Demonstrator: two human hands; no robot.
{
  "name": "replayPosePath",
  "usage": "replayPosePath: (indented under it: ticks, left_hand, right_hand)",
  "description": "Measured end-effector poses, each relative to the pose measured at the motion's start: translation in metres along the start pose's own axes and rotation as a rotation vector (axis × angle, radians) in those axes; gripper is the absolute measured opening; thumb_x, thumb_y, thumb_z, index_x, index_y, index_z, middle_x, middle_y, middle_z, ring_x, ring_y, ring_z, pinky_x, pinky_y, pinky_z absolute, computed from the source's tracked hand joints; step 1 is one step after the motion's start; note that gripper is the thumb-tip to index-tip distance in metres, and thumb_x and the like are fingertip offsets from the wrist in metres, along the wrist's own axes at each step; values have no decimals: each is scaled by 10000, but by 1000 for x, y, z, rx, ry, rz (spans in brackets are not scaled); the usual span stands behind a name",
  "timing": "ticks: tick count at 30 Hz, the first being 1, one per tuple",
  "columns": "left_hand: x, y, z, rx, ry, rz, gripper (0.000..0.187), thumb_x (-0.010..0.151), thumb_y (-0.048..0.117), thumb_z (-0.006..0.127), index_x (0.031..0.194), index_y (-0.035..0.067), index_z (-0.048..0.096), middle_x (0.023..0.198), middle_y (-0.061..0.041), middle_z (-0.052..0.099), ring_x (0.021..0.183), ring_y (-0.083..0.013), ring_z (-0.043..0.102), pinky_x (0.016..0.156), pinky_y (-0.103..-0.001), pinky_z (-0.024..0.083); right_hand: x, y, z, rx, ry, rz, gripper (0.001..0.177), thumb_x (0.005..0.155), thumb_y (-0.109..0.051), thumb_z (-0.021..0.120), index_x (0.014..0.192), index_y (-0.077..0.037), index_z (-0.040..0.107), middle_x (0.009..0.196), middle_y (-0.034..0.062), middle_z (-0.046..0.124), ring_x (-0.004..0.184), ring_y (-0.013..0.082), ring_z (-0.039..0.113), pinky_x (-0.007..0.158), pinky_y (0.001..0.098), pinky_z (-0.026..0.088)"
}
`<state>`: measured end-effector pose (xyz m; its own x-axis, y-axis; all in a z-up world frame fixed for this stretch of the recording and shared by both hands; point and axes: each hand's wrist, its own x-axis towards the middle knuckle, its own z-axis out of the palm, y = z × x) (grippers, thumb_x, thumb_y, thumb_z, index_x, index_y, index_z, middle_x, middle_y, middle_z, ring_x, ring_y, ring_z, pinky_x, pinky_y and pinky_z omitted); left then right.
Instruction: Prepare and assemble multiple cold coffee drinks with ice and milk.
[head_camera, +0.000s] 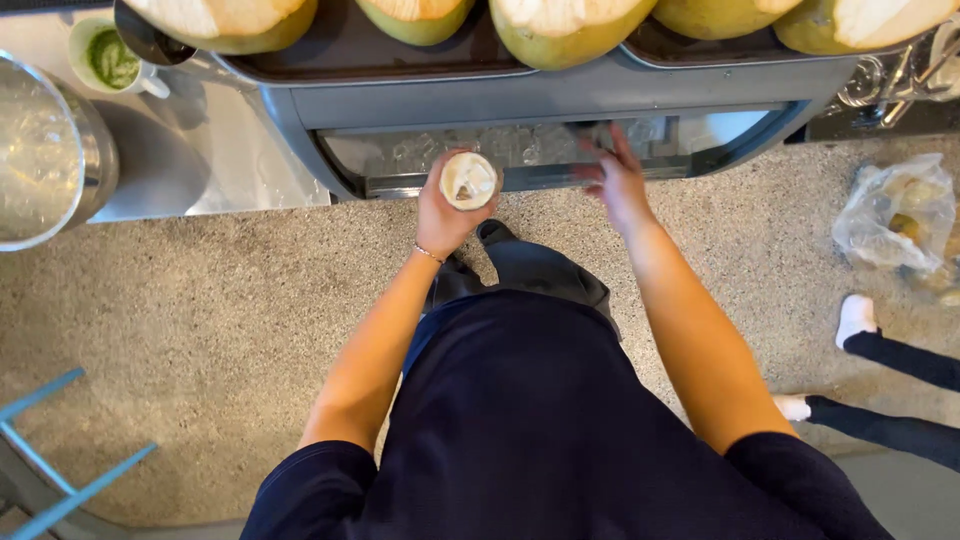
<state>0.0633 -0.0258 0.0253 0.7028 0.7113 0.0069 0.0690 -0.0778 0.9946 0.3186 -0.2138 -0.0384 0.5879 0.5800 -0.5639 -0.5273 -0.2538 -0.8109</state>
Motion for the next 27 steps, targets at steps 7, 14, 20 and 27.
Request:
replayPosePath:
  ticks: [7,14,20,27]
  left_hand:
    - [-24,24,-36,-68,40,-73,758,719,132,923,1371,35,550,1225,-72,697,1153,-158,664,1030,-320,546]
    - [-38,54,-95,-48,-31,-44,809,670,158,936,1369,17,554,1269,-56,681,1196,-151,654,1081,-321,524]
    - [-67,85,-135,-140,-14,-6,824,683,148,943,1395,26,547,1322,-54,663,1249,-140,627,1131,-318,502]
    - [-124,110,-141,-50,303,37,782,690,172,946,1362,16,578,1316,-59,669,1243,-147,637,1129,-324,503]
  right_hand:
    - [22,3,47,-320,-259,-24,583,1083,-259,532,1623,-97,382,1516,112,614,1228,229,677,905,334,600]
    - [18,-30,125,136,-637,-84,434,1013,-150,688,1334,-54,412,1328,129,645,1269,324,640,1077,491,535]
    - [0,-1,146,435,-655,-72,157,1026,-157,683,1086,-21,637,1230,116,675,1226,251,629,1150,484,468]
    - [-54,40,150,86,-577,240,273,1006,-229,621,1221,-63,591,1204,90,677,1009,275,671,910,429,538]
